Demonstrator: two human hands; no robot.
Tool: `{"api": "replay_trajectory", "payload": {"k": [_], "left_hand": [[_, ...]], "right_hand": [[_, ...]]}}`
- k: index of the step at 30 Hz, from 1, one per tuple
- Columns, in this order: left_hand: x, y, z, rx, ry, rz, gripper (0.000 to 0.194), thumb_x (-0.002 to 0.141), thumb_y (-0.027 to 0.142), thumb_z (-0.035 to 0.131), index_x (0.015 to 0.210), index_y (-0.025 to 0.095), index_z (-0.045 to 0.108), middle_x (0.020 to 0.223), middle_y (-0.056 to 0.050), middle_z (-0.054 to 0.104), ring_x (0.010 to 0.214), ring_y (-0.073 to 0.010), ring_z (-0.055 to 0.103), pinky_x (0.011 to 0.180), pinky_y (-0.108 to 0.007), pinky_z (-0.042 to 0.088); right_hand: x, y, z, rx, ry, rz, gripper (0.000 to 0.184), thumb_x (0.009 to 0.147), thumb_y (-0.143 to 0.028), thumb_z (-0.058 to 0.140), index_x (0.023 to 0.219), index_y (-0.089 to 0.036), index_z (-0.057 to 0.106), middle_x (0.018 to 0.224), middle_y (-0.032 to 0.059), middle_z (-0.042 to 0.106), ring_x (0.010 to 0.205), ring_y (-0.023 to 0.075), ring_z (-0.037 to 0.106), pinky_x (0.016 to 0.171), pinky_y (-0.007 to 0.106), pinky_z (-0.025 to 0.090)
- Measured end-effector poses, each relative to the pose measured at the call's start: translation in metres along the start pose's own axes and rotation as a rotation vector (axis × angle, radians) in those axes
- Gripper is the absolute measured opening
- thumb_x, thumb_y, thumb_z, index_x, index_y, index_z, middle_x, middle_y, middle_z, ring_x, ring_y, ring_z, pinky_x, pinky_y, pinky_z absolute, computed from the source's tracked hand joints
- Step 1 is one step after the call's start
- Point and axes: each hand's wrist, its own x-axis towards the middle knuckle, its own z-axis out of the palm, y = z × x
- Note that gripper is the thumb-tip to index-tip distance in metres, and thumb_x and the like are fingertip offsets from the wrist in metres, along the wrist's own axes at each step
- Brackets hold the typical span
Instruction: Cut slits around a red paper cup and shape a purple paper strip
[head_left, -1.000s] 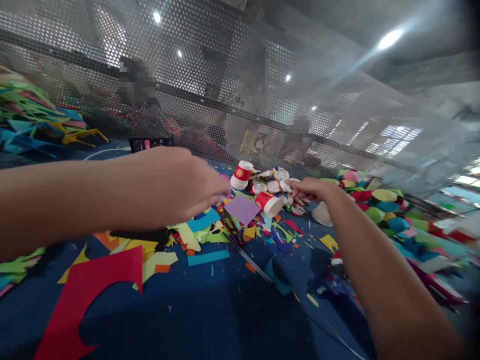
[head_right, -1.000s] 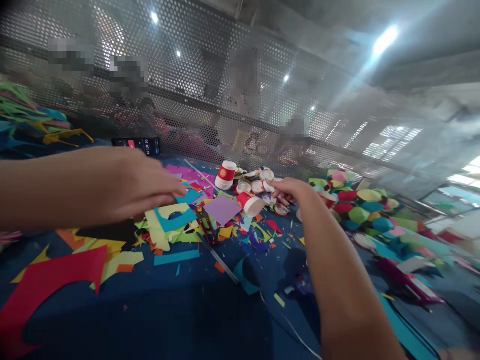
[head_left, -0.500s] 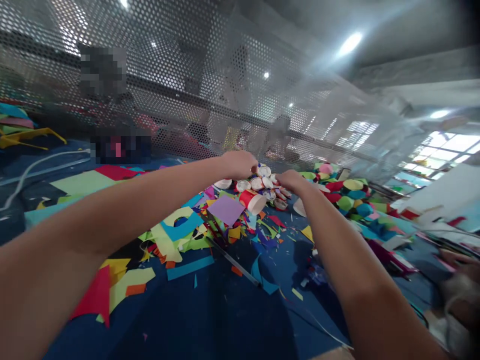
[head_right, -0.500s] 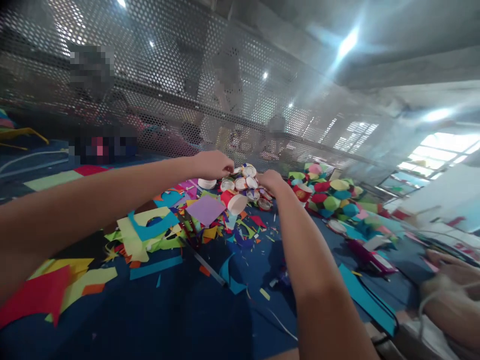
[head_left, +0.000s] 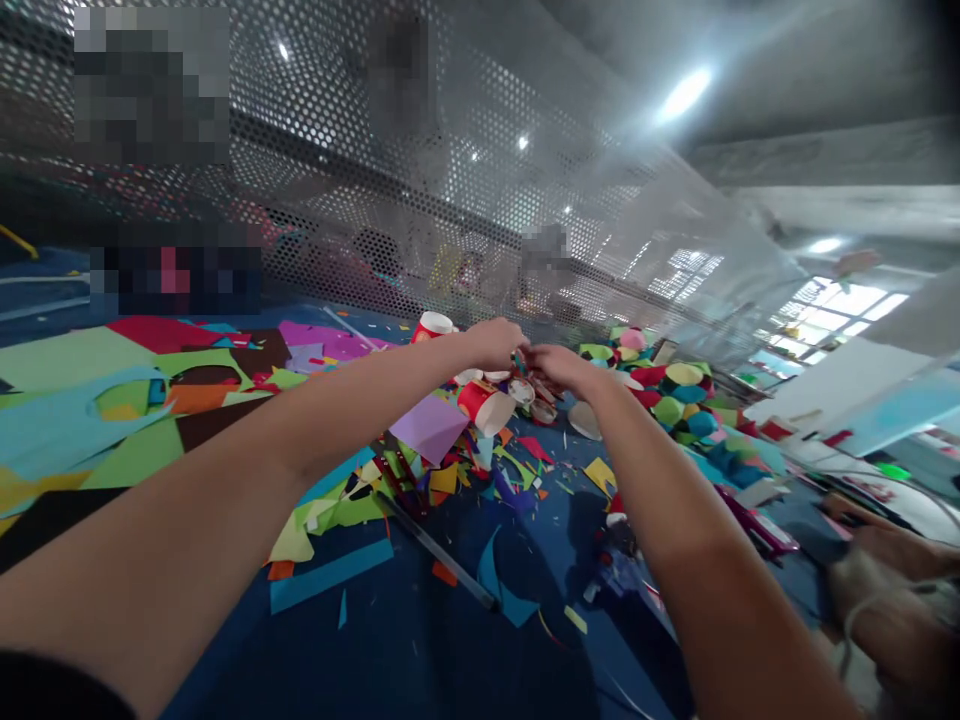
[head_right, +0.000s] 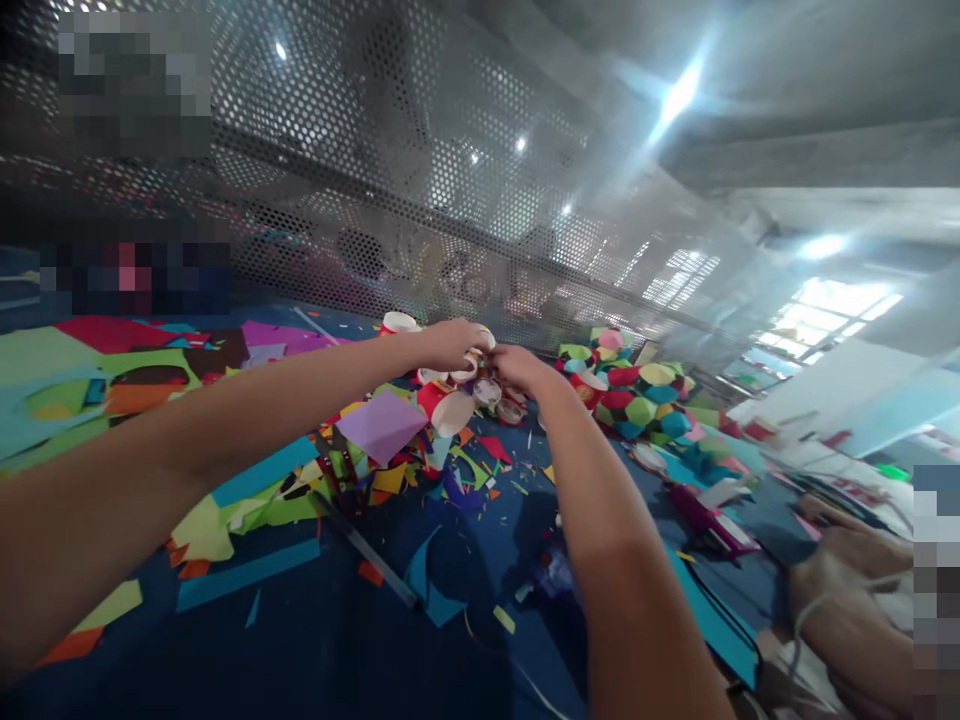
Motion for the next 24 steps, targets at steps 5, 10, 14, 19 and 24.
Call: {"api": "replay_trajectory", "payload": {"k": [5,10,14,19,24], "left_hand": [[0.008,-0.001,0.011,0.033,0.085,0.011,0.036,0.097,0.036,0.066,0.126,0.017,0.061,0.131,-0.011,0.061,0.118,-0.0279,0.061,0.1,-0.051,0.055],[0.008,0.002,0.01,0.007,0.121,-0.014,0.031,0.098,0.037,0.065,0.121,0.016,0.063,0.126,-0.01,0.063,0.115,-0.0267,0.063,0.099,-0.05,0.055],[0.008,0.005,0.006,-0.059,0.1,-0.059,0.03,0.097,0.037,0.065,0.119,0.016,0.064,0.123,-0.01,0.065,0.112,-0.0259,0.064,0.097,-0.049,0.056],[0.012,0.014,0.008,-0.248,0.037,-0.036,0.031,0.097,0.035,0.066,0.122,0.016,0.063,0.126,-0.01,0.064,0.114,-0.0263,0.063,0.098,-0.05,0.056],[0.015,0.026,-0.007,-0.565,-0.016,-0.085,0.032,0.097,0.038,0.065,0.12,0.015,0.064,0.125,-0.01,0.064,0.113,-0.0271,0.063,0.097,-0.049,0.056]], "right_hand": [[-0.003,0.011,-0.014,0.14,-0.028,-0.05,0.034,0.099,-0.037,0.063,0.127,-0.017,0.061,0.124,0.0098,0.065,0.102,0.0231,0.067,0.086,0.043,0.06],[-0.005,0.01,-0.018,0.236,-0.028,-0.088,0.031,0.1,-0.037,0.063,0.122,-0.016,0.063,0.115,0.0081,0.067,0.093,0.02,0.068,0.079,0.038,0.061],[-0.008,0.006,-0.023,0.312,0.012,-0.135,0.028,0.1,-0.037,0.062,0.117,-0.015,0.064,0.106,0.006,0.068,0.083,0.0166,0.067,0.071,0.033,0.06],[-0.011,-0.001,-0.037,0.383,0.141,-0.165,0.025,0.101,-0.037,0.062,0.111,-0.014,0.064,0.095,0.003,0.067,0.071,0.0125,0.064,0.061,0.027,0.056],[-0.005,-0.006,-0.066,0.403,0.392,-0.196,0.024,0.101,-0.037,0.061,0.11,-0.015,0.064,0.094,0.0027,0.066,0.069,0.0118,0.062,0.058,0.025,0.055]]}}
